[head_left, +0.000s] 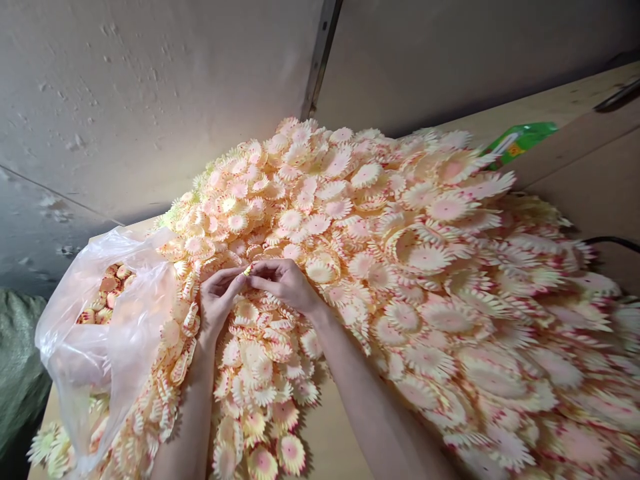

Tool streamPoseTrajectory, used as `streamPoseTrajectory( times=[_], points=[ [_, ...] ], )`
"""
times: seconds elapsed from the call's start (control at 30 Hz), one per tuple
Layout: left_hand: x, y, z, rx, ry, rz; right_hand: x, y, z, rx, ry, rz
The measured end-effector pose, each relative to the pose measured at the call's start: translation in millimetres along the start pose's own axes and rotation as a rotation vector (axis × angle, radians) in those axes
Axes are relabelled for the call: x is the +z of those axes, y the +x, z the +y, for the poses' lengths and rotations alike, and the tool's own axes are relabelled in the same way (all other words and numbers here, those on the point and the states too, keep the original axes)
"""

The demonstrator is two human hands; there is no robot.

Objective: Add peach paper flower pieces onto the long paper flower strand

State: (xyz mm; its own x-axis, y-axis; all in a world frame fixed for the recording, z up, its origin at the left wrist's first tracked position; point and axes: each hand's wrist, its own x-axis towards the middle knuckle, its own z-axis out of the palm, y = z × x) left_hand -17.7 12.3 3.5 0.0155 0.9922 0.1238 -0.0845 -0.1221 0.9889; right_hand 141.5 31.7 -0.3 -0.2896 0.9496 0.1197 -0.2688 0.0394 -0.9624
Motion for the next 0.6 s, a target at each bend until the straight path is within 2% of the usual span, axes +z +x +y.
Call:
streamPoseTrajectory(
  times=[0.27, 0.6],
  points=[
    [-2.3, 0.2, 3.2, 0.012, 0.056, 0.009, -0.1, -1.0, -2.5, -0.006, 0.01, -0.04],
    [-2.3, 0.0, 4.7, 0.02, 0.071, 0.022, 2.1, 0.0, -5.1, 0.007, 0.009, -0.011]
  ],
)
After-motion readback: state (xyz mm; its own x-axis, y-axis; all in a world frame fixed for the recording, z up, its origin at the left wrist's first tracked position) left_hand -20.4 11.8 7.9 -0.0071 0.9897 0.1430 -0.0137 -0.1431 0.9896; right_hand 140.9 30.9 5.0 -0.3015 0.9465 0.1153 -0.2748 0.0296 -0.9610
